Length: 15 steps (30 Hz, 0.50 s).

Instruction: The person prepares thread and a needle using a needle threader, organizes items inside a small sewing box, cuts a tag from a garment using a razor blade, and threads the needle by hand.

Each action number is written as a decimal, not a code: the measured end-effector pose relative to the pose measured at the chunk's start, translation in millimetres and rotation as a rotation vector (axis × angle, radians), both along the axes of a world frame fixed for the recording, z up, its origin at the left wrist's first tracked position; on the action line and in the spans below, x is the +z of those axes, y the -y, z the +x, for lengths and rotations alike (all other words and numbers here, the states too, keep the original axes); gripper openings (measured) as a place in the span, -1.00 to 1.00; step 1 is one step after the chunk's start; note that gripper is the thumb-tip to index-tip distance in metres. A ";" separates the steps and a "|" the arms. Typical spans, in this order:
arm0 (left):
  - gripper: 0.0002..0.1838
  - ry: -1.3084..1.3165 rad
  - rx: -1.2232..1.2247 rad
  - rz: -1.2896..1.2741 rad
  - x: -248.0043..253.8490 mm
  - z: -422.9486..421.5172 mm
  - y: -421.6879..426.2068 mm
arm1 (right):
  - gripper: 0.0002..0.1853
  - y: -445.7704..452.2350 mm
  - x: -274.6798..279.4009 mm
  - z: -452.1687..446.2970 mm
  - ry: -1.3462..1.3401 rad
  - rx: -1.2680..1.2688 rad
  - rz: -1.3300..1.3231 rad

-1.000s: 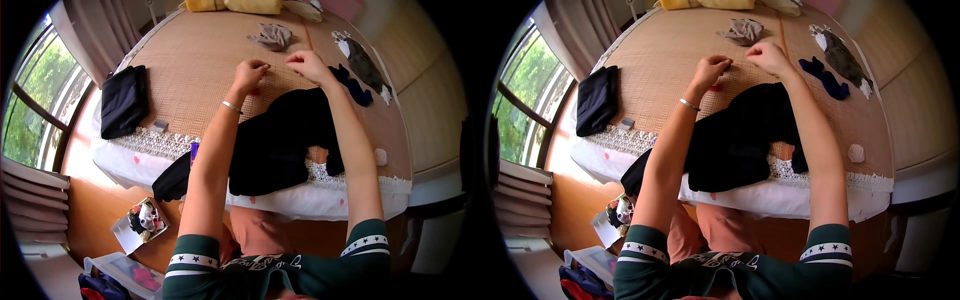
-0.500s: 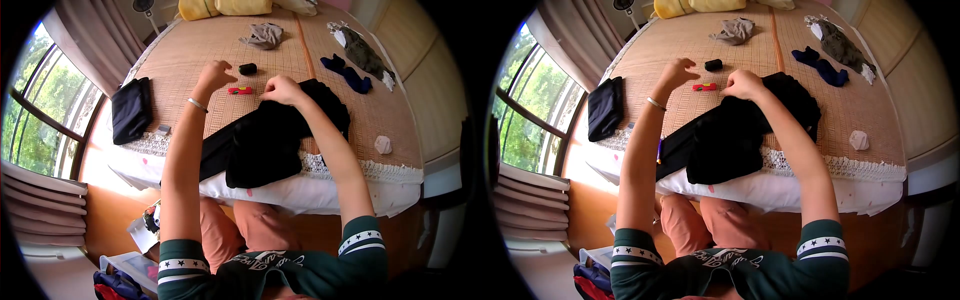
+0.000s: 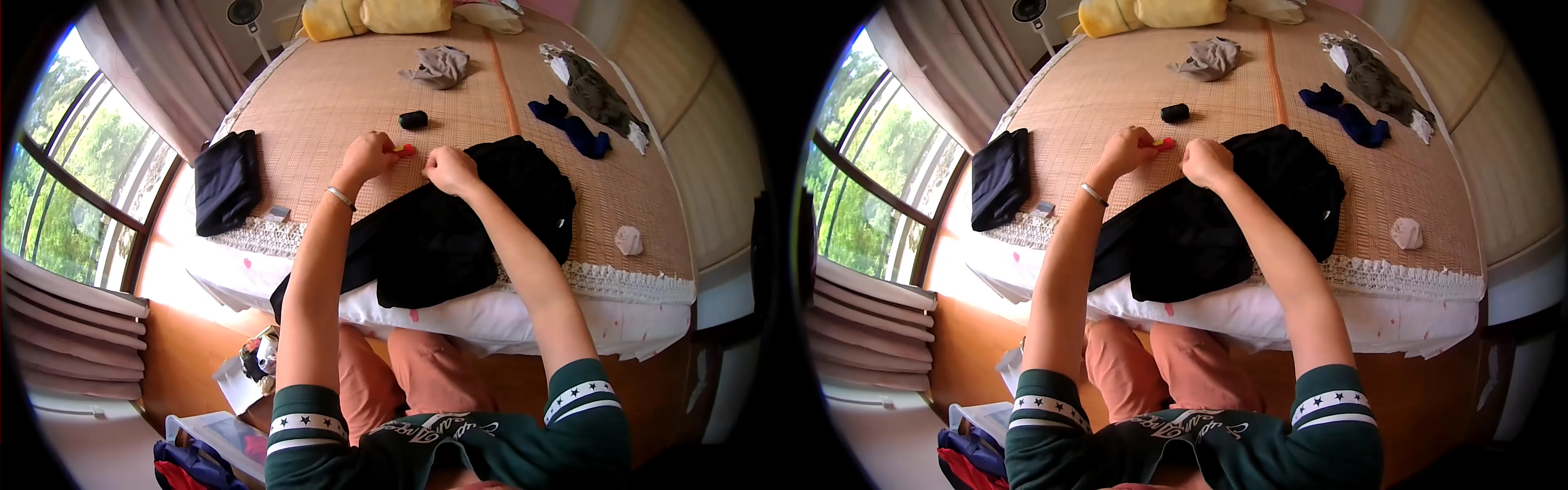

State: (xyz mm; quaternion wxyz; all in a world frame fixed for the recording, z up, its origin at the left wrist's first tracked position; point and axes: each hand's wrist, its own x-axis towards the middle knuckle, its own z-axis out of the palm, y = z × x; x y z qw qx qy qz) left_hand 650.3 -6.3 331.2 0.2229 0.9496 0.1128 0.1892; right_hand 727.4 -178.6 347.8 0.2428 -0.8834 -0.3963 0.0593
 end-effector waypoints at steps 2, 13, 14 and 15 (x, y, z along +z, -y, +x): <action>-0.72 0.045 0.063 0.029 -1.9 -3.5 -1.8 | -0.83 3.2 2.8 0.5 -0.042 0.015 0.012; -0.74 0.059 0.403 0.060 -7.0 -24.8 -33.0 | -0.85 21.9 4.1 18.4 -0.477 0.289 0.317; -0.75 0.042 0.462 0.071 -7.6 -26.9 -35.5 | -0.85 26.0 8.0 19.2 -0.478 0.284 0.318; -0.75 -0.011 0.484 0.066 -4.0 -30.7 -35.0 | -0.86 31.0 16.4 17.2 -0.509 0.300 0.349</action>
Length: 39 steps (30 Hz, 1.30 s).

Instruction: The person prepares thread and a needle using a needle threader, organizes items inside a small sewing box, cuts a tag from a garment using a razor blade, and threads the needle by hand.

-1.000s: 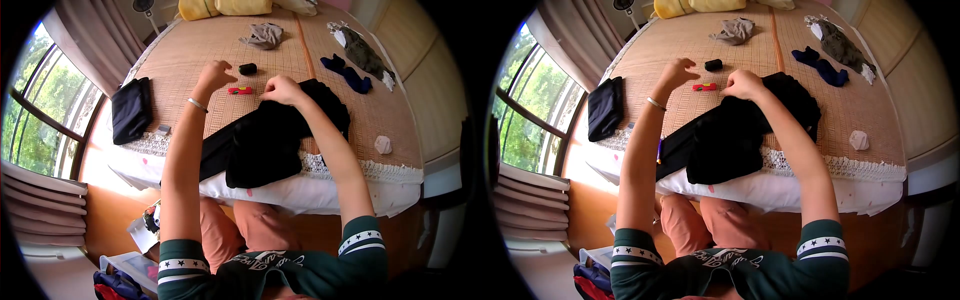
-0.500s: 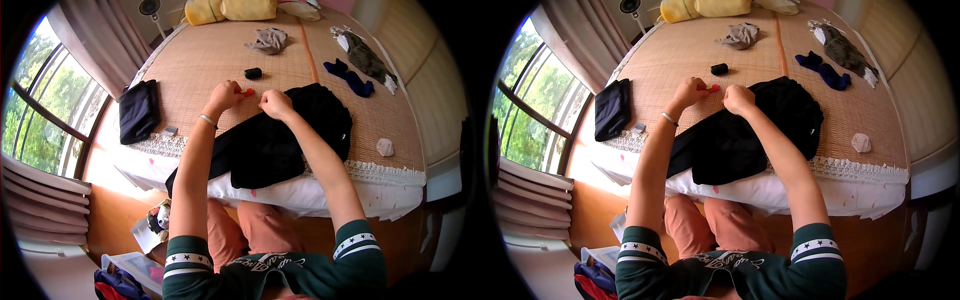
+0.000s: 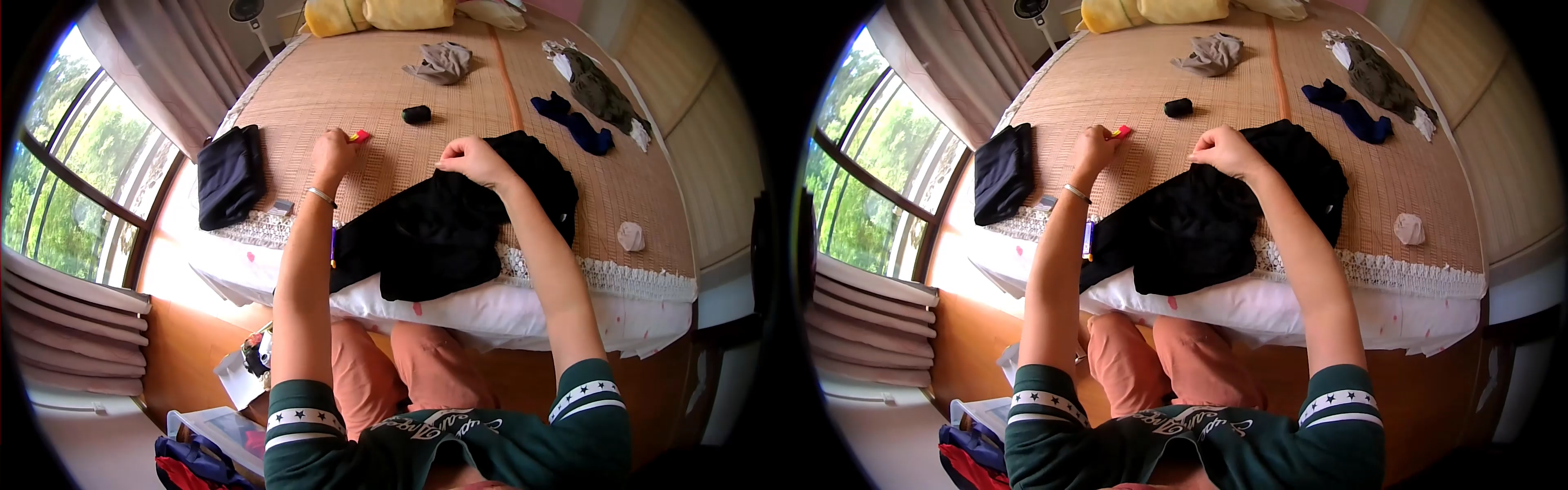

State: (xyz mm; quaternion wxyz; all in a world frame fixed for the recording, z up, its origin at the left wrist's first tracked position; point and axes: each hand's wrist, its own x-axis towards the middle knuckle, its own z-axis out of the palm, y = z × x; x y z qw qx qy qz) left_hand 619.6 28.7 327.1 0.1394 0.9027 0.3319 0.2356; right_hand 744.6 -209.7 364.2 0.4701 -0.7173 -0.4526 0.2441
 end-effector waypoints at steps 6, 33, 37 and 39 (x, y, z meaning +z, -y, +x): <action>-0.67 0.081 0.007 0.055 -4.6 -10.4 -10.1 | -0.89 20.1 8.6 6.0 -0.098 -0.007 0.057; -0.90 0.217 -0.745 -0.948 44.6 -167.4 259.3 | -0.90 215.5 6.2 -163.4 -0.170 -0.134 0.244; -0.86 0.202 -0.777 -0.956 33.0 -183.2 286.3 | -0.93 251.6 -15.2 -189.6 -0.266 -0.176 0.244; -0.87 0.222 -0.773 -1.023 26.4 -187.0 298.1 | -0.93 265.5 -22.4 -197.7 -0.258 -0.182 0.208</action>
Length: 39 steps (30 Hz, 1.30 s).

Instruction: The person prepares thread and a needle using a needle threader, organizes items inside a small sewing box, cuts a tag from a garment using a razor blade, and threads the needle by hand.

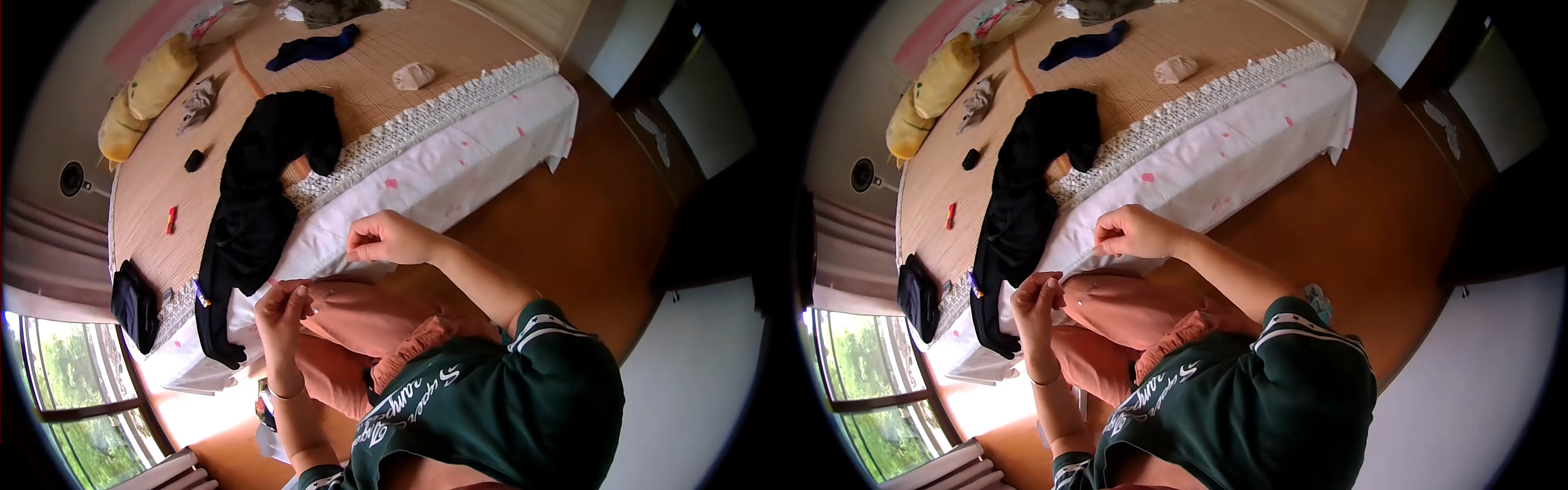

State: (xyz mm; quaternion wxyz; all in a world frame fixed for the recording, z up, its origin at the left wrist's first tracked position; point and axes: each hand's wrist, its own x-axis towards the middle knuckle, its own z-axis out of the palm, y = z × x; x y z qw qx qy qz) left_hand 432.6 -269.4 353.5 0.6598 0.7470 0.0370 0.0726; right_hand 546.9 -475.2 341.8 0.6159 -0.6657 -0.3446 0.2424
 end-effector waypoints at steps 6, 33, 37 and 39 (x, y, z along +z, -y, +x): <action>-0.89 -0.061 -0.074 -0.044 -16.3 4.9 27.5 | -0.94 43.3 -25.6 3.0 0.171 -0.281 -0.021; -0.81 -0.095 0.058 -0.599 -21.5 21.0 29.2 | -0.89 196.9 -71.4 86.5 -0.339 -0.851 0.363; -0.81 -0.106 0.050 -0.788 -16.6 25.5 28.8 | -0.90 177.8 -49.0 75.6 -0.502 -0.634 0.531; -0.81 -0.075 0.059 -0.958 -23.0 30.4 27.3 | -0.88 155.2 -36.3 66.3 -0.556 -0.428 0.588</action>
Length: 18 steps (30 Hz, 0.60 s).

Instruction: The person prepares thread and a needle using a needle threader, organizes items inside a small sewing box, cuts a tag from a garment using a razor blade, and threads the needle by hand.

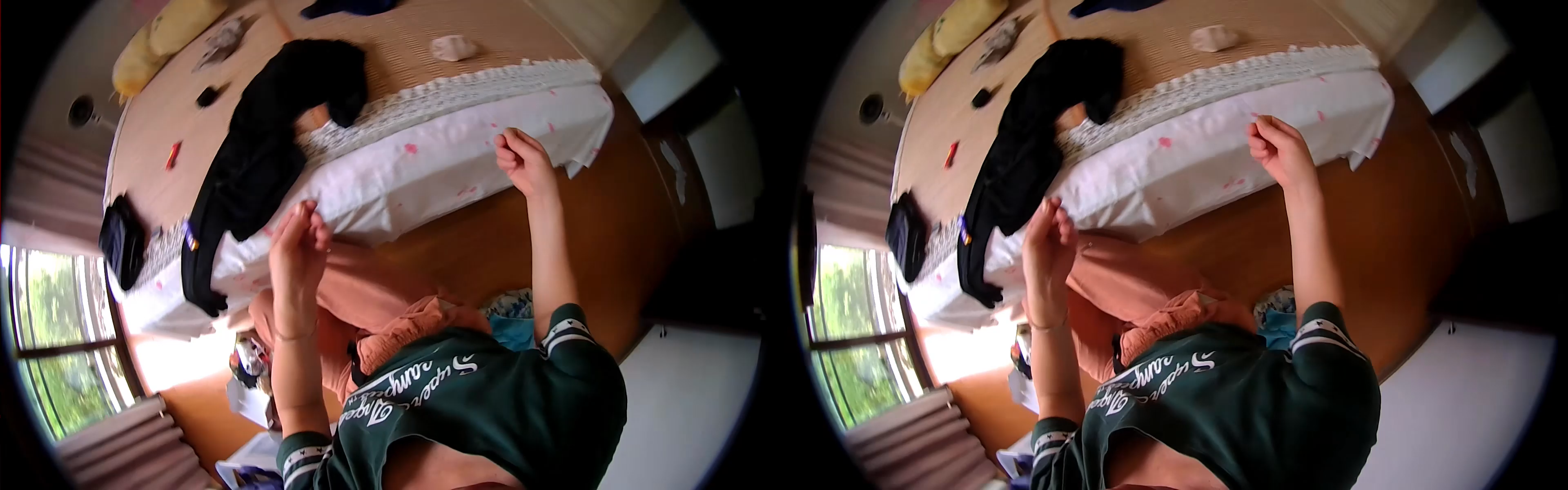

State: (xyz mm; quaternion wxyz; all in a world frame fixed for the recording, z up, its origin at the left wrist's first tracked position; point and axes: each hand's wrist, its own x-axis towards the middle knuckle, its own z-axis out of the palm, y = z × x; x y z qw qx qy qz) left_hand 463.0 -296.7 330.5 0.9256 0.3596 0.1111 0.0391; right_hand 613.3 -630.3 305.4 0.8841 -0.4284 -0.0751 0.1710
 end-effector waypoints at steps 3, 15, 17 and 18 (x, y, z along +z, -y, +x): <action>-0.82 0.067 -0.003 -0.298 -3.3 6.3 -1.2 | -0.88 -46.8 13.6 -21.2 0.002 0.190 0.046; -0.83 0.179 0.077 -0.460 1.0 -2.2 -12.2 | -0.83 -180.8 46.9 -77.8 0.236 0.406 -0.297; -0.83 0.134 0.084 -0.483 1.9 -3.8 -14.4 | -0.83 -188.3 44.4 -81.4 0.283 0.433 -0.309; -0.82 0.136 0.093 -0.469 2.3 -4.3 -15.2 | -0.85 -192.2 42.3 -83.3 0.277 0.431 -0.307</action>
